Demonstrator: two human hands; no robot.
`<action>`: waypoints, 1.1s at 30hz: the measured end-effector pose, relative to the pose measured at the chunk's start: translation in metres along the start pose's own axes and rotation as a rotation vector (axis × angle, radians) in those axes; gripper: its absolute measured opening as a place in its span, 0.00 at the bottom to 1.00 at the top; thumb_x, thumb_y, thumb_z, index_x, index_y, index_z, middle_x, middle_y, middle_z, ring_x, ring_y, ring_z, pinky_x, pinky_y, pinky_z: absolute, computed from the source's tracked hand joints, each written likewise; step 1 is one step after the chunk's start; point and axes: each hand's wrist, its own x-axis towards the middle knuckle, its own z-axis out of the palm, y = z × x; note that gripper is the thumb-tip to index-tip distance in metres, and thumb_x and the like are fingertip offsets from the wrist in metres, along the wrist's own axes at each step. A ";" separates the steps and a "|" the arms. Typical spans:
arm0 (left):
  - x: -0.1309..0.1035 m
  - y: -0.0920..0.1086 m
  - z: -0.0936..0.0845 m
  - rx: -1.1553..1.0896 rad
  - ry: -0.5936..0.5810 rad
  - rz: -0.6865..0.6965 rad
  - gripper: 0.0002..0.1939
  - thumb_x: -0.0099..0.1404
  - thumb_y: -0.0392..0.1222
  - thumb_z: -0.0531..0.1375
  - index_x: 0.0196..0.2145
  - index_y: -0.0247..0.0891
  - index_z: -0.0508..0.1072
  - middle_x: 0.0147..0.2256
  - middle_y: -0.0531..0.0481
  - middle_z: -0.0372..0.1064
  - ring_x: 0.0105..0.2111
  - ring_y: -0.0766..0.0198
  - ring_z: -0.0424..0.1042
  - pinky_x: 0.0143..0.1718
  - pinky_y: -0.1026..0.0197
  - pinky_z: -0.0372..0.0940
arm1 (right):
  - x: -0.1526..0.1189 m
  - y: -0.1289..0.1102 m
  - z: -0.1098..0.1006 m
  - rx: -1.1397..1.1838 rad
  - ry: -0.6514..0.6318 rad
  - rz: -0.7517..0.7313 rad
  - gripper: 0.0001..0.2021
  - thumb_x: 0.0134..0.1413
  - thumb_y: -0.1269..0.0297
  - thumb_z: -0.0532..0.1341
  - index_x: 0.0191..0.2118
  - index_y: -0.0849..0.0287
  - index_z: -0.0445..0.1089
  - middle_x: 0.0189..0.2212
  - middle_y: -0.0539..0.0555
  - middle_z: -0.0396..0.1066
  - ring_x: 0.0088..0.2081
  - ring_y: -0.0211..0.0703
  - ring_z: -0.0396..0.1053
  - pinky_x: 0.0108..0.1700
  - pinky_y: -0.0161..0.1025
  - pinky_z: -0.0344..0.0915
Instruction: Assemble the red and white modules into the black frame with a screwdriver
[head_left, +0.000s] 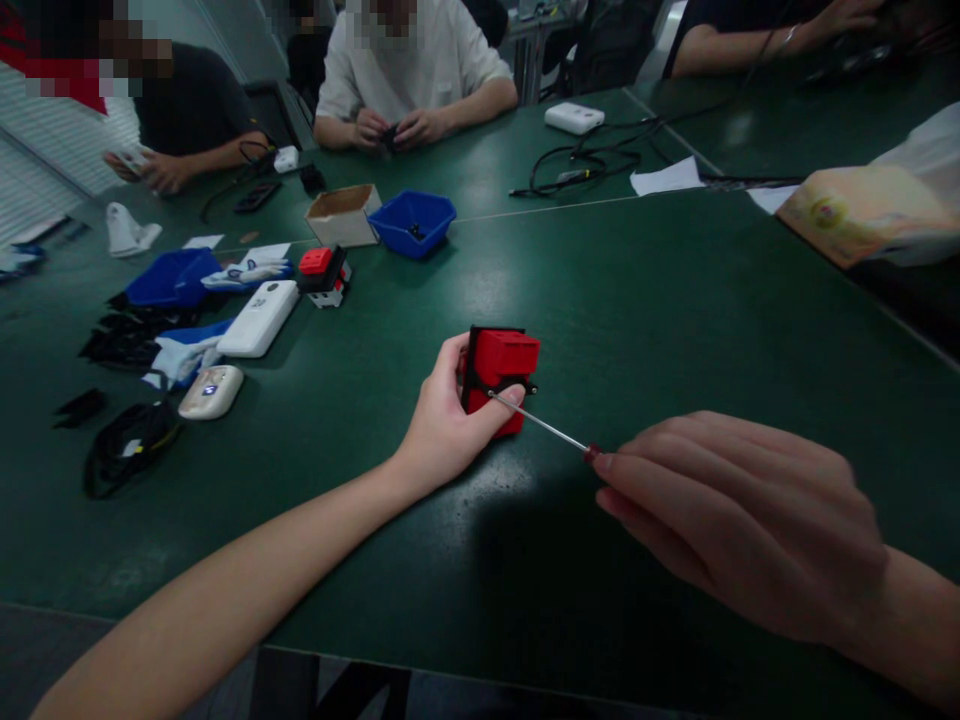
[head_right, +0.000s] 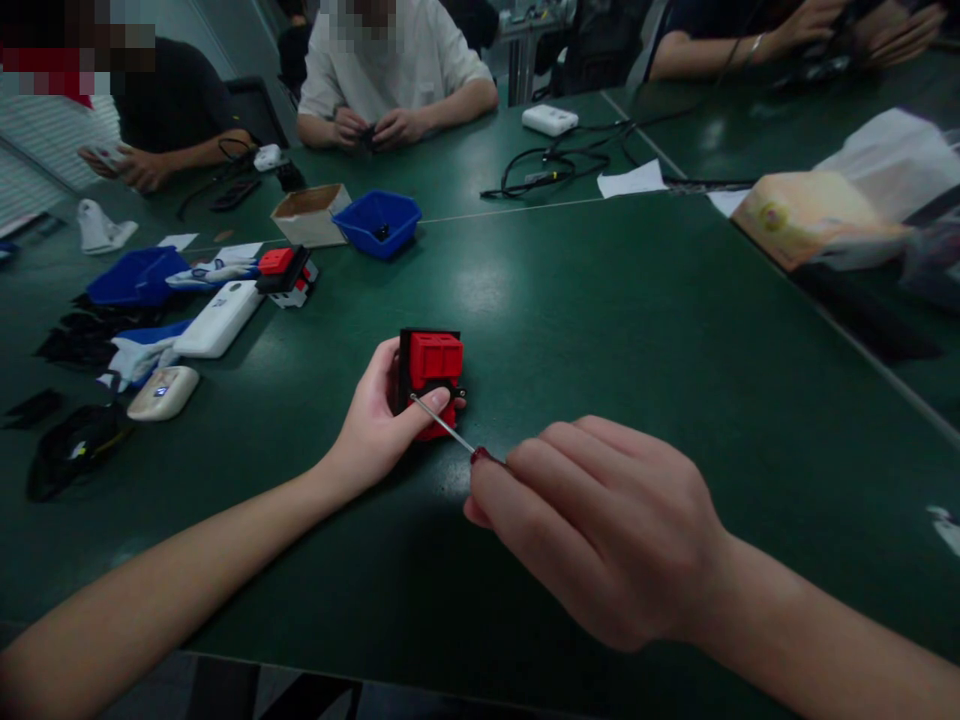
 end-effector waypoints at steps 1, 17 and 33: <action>0.000 0.000 0.000 -0.003 -0.002 0.000 0.28 0.63 0.48 0.69 0.55 0.39 0.64 0.53 0.41 0.73 0.53 0.50 0.77 0.59 0.44 0.70 | 0.000 -0.001 0.000 -0.006 0.003 0.008 0.04 0.67 0.74 0.59 0.45 0.64 0.70 0.27 0.52 0.75 0.27 0.42 0.71 0.28 0.43 0.67; -0.001 0.002 0.001 0.007 -0.001 0.005 0.27 0.63 0.47 0.69 0.55 0.39 0.64 0.52 0.41 0.74 0.52 0.50 0.77 0.59 0.44 0.69 | -0.006 -0.001 0.001 0.038 -0.009 -0.010 0.09 0.66 0.76 0.56 0.48 0.65 0.69 0.33 0.56 0.76 0.34 0.47 0.72 0.34 0.45 0.70; -0.001 0.001 0.000 0.002 -0.002 0.020 0.27 0.63 0.45 0.69 0.54 0.39 0.64 0.52 0.42 0.74 0.51 0.51 0.77 0.59 0.45 0.69 | -0.003 0.000 0.002 -0.002 0.026 0.029 0.06 0.64 0.75 0.58 0.45 0.62 0.70 0.34 0.56 0.77 0.34 0.46 0.74 0.35 0.43 0.72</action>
